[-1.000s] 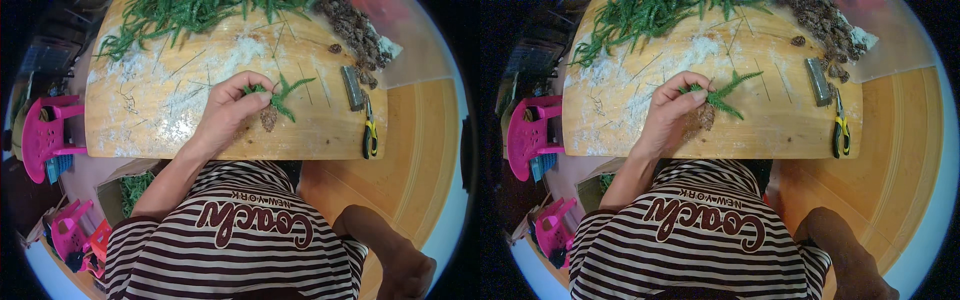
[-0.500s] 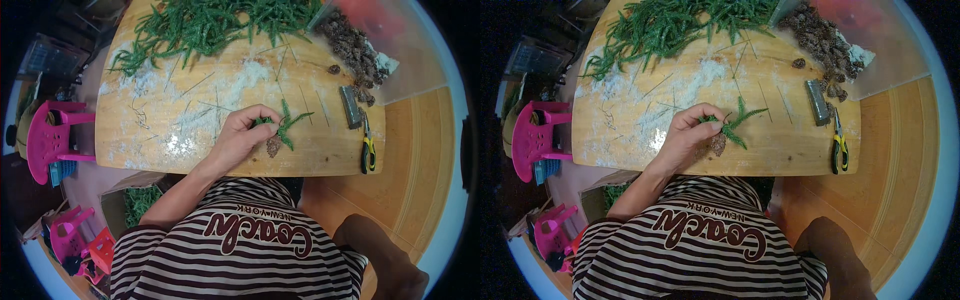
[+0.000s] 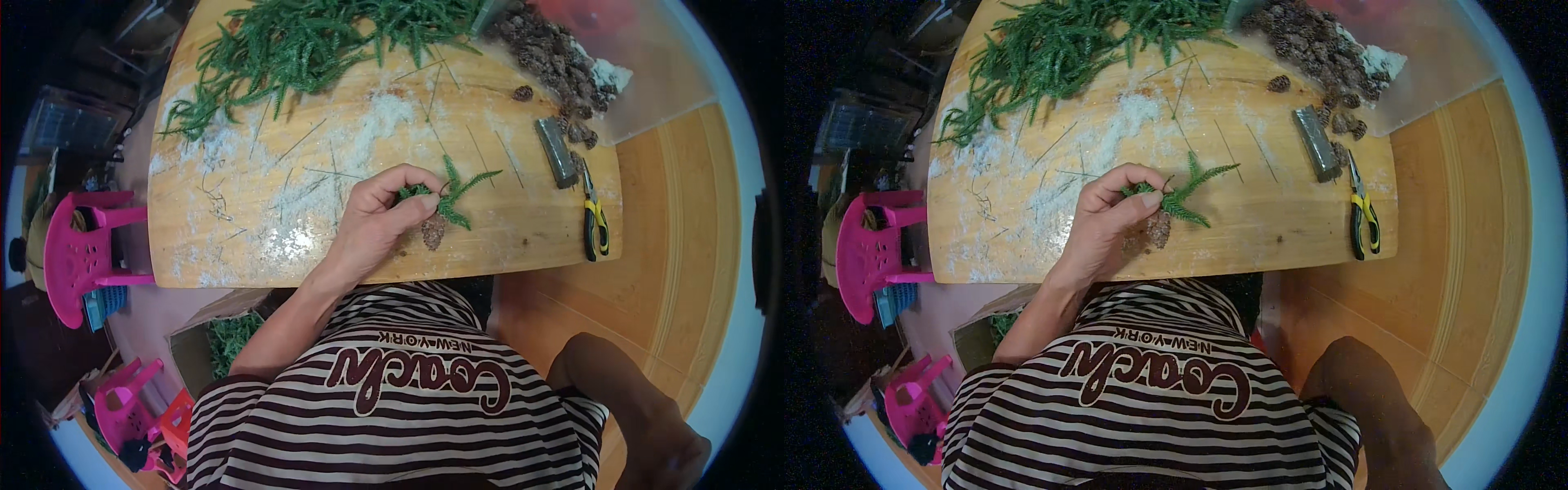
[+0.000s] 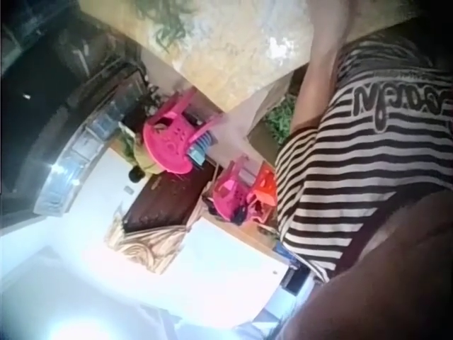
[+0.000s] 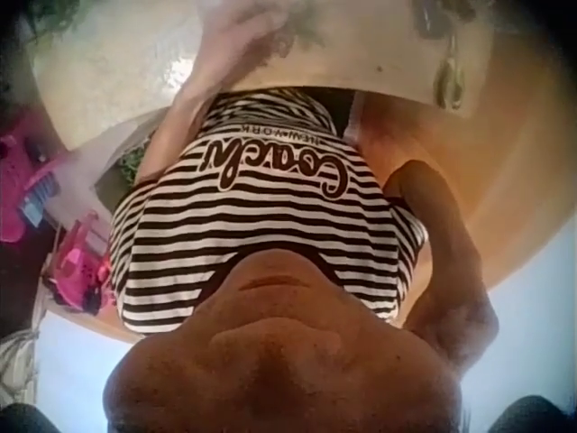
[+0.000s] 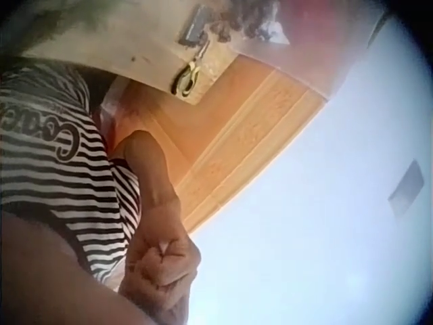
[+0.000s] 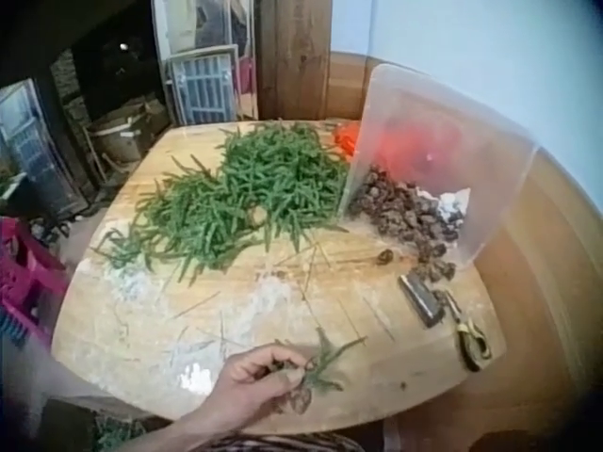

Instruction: Assembling decorative artificial plant pieces by wiring small pinecones to plastic greenery stems using pliers.

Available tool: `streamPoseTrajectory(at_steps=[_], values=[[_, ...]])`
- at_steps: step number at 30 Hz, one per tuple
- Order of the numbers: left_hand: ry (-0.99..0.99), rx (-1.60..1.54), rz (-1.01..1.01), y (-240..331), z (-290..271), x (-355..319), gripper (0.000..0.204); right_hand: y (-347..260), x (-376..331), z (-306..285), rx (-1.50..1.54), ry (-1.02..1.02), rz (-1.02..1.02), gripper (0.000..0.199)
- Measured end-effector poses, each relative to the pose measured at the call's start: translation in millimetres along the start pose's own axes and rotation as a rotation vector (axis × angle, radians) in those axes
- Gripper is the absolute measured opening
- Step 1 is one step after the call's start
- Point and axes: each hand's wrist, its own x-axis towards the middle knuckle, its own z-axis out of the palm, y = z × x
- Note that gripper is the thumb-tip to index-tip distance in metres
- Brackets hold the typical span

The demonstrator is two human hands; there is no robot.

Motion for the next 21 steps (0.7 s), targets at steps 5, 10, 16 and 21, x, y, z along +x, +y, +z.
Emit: streamPoseTrajectory(at_steps=[5,10,16,21], values=[[-0.018,-0.036,-0.047,-4,-7,1,0.012,2,-35,-1,0.078,0.153,0.316,0.009],[0.042,0.030,0.004,-3,4,5,0.013,53,-78,0,0.025,0.347,0.633,0.007],[0.102,0.085,0.100,4,1,9,0.014,90,-179,-27,-1.007,-0.657,1.171,0.033],[0.095,0.107,0.125,0,-2,13,0.015,86,-205,-30,-1.002,-0.877,1.181,0.041]])
